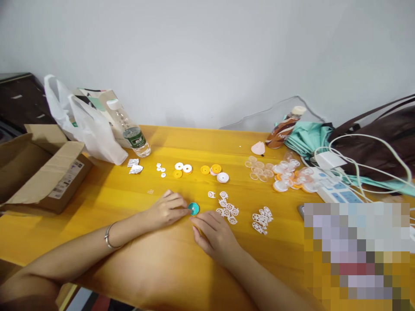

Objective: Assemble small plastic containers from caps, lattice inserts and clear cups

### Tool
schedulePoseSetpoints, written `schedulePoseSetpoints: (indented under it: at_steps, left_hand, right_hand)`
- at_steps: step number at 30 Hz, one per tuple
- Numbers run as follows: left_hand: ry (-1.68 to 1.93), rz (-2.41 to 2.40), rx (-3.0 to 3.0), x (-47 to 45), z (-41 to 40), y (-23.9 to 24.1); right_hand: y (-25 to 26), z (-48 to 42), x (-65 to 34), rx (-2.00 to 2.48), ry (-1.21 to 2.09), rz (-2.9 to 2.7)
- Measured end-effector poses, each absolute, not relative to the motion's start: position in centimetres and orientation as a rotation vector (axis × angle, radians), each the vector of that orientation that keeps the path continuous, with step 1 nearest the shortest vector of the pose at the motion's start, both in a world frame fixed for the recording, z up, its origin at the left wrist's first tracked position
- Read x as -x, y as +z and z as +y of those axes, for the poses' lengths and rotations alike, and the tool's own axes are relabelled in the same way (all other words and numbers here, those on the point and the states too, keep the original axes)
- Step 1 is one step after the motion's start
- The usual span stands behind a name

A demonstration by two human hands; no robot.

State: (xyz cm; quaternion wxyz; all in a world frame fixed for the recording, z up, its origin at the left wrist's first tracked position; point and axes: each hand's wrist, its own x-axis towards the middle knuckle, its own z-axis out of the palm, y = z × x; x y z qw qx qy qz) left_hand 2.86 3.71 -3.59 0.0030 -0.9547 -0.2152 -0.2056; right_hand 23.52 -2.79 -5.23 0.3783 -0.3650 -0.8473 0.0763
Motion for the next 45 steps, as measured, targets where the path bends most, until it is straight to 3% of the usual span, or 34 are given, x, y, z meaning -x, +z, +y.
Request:
schedulePoseSetpoints:
  at_steps: [6, 14, 45]
  left_hand:
    - [-0.655, -0.982, 2.996, 2.1, 5.9, -1.5]
    - [-0.392, -1.708, 3.341, 10.4, 9.2, -0.4]
    - [-0.400, -1.513, 3.241, 9.0, 8.7, -1.9]
  right_hand:
    - [-6.2, -2.2, -23.5, 1.107, 0.118, -2.148]
    - [-7.1, -1.3, -23.1, 1.182, 0.109, -2.127]
    - [-6.1, -0.5, -22.6, 1.178, 0.202, -2.059]
